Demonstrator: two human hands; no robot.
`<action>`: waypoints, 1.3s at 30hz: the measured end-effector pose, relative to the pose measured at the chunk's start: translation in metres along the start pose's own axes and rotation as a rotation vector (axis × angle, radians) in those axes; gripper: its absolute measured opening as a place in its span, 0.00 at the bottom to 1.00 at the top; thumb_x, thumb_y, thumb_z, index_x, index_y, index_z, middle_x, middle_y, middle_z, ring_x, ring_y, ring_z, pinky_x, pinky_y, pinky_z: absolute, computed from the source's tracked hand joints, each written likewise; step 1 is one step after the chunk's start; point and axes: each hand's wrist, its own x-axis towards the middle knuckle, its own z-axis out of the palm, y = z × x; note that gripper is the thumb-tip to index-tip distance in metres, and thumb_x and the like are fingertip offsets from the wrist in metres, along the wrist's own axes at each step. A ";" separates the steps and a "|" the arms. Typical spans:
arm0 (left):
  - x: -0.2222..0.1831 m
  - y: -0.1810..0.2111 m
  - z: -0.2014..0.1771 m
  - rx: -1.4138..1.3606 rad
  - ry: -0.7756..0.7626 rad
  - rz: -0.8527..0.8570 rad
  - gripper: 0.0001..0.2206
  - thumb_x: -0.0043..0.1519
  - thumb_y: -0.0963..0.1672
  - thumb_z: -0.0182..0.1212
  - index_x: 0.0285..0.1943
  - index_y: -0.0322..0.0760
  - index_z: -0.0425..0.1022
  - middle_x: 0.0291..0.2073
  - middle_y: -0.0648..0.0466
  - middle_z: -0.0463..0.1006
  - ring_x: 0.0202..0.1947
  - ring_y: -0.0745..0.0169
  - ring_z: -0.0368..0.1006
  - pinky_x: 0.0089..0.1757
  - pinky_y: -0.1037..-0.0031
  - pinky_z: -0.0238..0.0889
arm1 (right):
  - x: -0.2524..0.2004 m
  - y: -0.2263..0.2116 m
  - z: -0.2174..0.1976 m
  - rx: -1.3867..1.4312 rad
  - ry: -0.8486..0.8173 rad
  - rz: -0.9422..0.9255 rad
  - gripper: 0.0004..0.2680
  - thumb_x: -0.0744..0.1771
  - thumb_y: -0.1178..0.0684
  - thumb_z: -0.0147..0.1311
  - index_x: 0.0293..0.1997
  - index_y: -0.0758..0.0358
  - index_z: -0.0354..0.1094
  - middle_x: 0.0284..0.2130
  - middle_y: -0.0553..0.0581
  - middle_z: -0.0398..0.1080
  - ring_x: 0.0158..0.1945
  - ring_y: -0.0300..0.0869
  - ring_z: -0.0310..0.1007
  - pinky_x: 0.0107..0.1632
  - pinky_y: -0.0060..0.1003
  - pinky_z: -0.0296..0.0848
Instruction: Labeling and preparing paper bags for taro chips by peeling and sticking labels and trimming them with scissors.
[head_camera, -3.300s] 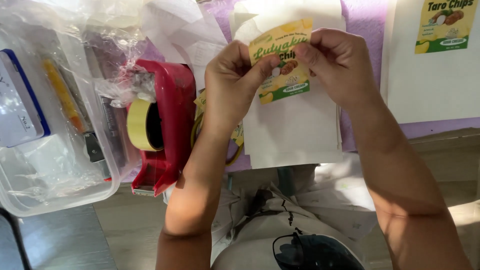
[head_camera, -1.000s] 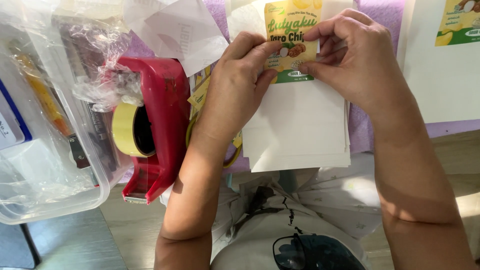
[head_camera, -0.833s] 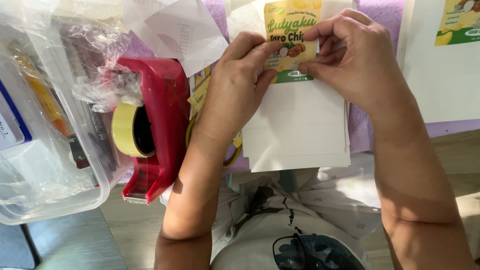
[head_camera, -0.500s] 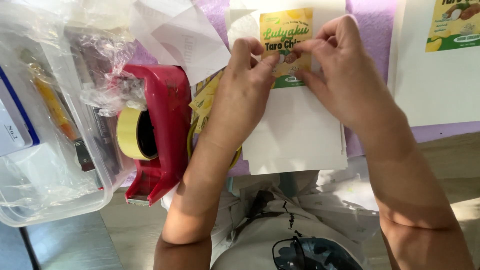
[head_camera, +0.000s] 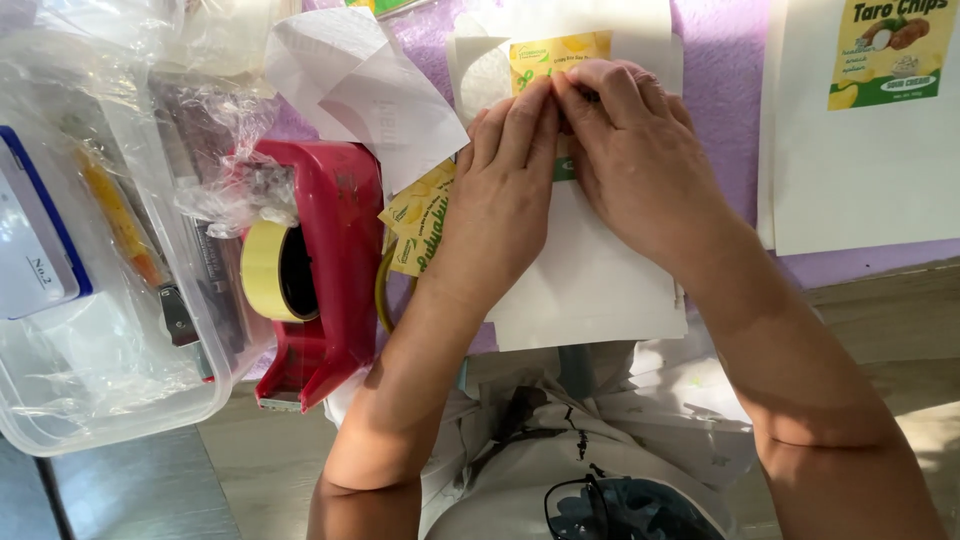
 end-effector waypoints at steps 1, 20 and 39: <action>0.000 0.000 0.000 0.013 -0.013 -0.005 0.27 0.67 0.38 0.49 0.79 0.32 0.55 0.74 0.54 0.56 0.71 0.50 0.60 0.67 0.59 0.64 | 0.000 0.000 0.001 -0.022 0.008 0.003 0.17 0.71 0.56 0.53 0.70 0.64 0.64 0.60 0.58 0.62 0.63 0.54 0.64 0.58 0.51 0.70; 0.014 -0.001 0.006 -0.078 -0.048 -0.026 0.11 0.65 0.37 0.46 0.53 0.43 0.65 0.78 0.58 0.49 0.74 0.48 0.55 0.68 0.52 0.51 | 0.009 0.009 0.015 -0.165 0.126 0.054 0.18 0.72 0.51 0.54 0.72 0.60 0.61 0.56 0.59 0.62 0.49 0.56 0.64 0.44 0.50 0.67; 0.009 -0.007 0.006 -0.056 0.100 -0.024 0.12 0.67 0.34 0.52 0.57 0.37 0.66 0.73 0.35 0.51 0.74 0.30 0.53 0.61 0.47 0.68 | 0.015 0.032 -0.002 -0.113 0.149 0.040 0.12 0.71 0.57 0.59 0.63 0.68 0.74 0.50 0.58 0.66 0.51 0.53 0.63 0.47 0.48 0.71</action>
